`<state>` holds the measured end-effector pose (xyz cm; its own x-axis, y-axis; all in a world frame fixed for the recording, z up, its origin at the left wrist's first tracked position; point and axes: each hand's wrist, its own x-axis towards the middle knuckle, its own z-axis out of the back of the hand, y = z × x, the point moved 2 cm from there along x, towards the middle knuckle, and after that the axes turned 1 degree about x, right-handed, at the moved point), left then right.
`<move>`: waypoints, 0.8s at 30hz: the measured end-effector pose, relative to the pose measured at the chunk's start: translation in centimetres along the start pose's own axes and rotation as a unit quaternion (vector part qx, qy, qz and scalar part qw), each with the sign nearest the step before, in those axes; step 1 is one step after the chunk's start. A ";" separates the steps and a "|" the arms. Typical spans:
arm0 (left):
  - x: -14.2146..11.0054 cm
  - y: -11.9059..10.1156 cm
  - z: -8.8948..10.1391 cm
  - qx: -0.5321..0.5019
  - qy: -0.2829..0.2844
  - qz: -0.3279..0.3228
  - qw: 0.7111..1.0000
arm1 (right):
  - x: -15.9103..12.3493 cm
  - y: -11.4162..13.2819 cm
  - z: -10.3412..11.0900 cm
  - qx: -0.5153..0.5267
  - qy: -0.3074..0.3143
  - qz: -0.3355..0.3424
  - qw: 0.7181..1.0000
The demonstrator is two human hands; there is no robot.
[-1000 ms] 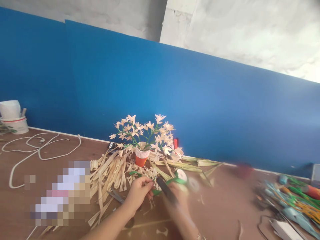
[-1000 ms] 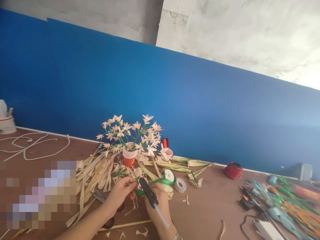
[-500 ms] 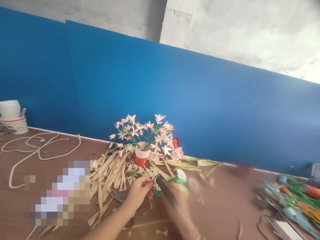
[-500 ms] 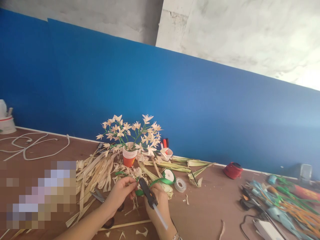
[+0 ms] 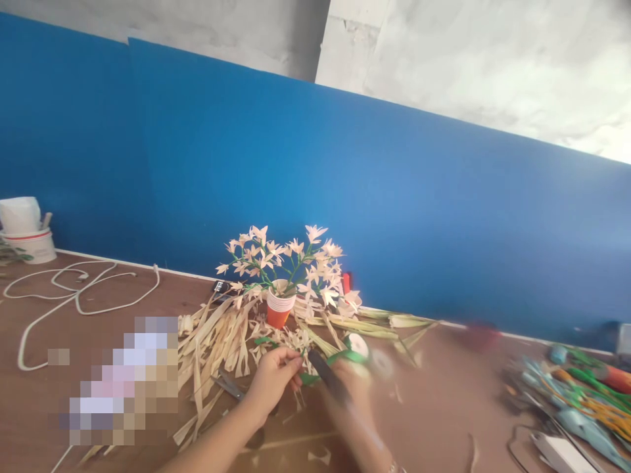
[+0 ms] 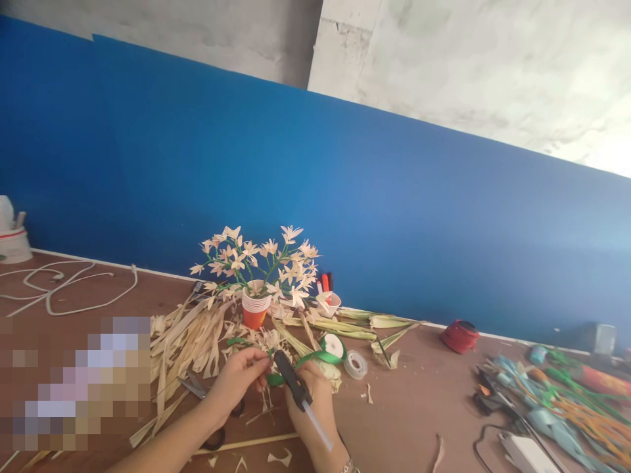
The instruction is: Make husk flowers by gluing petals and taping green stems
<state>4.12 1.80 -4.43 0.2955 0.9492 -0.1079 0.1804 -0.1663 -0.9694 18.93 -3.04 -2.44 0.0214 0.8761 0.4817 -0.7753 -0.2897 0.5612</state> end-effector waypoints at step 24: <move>-0.2 -0.9 0.3 -0.081 0.005 0.031 0.996 | 0.6 -5.0 8.5 -0.156 0.061 -0.125 0.978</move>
<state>3.62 1.85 -3.58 0.3205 0.9331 -0.1629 0.3097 -0.2657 -0.9130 28.18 -4.28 0.75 0.1746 0.9494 0.2609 -0.9108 0.0551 0.4091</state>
